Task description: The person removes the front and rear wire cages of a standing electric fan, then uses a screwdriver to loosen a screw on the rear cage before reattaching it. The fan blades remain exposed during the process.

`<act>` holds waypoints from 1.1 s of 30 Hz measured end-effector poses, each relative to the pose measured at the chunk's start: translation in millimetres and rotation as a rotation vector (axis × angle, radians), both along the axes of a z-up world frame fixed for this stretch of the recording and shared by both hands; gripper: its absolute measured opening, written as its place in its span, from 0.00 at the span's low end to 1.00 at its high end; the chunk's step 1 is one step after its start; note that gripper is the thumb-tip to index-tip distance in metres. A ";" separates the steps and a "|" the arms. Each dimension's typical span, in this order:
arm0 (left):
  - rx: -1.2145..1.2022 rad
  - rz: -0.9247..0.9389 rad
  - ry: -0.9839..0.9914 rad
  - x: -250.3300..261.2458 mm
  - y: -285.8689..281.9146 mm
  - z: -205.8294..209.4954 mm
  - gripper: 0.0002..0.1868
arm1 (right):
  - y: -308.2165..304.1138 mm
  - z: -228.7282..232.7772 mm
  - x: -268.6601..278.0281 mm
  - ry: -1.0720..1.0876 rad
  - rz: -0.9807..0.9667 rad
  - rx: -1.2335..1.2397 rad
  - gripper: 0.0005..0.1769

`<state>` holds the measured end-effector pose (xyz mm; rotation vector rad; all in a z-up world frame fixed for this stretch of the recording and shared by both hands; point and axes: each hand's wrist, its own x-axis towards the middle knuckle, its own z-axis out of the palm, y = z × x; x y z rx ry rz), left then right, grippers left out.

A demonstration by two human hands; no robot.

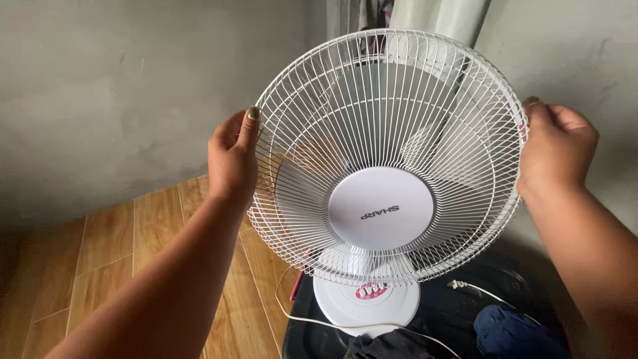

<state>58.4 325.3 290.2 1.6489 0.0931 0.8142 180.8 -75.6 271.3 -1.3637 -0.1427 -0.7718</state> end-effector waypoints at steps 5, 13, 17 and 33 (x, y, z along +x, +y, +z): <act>0.021 -0.001 0.008 5.9 -3.4 2.9 0.32 | -4.1 -5.4 -4.8 0.015 -0.070 -0.033 0.08; 0.147 0.033 -0.025 16.8 -5.8 16.7 0.30 | -11.4 -19.2 -6.2 -0.004 -0.017 0.066 0.09; 0.081 -0.024 -0.064 25.6 -1.3 16.3 0.28 | -15.4 -19.6 -14.4 0.103 0.016 0.049 0.12; 0.371 -0.217 0.093 0.4 -54.7 100.3 0.23 | -0.8 105.9 -26.6 0.566 0.358 -0.540 0.26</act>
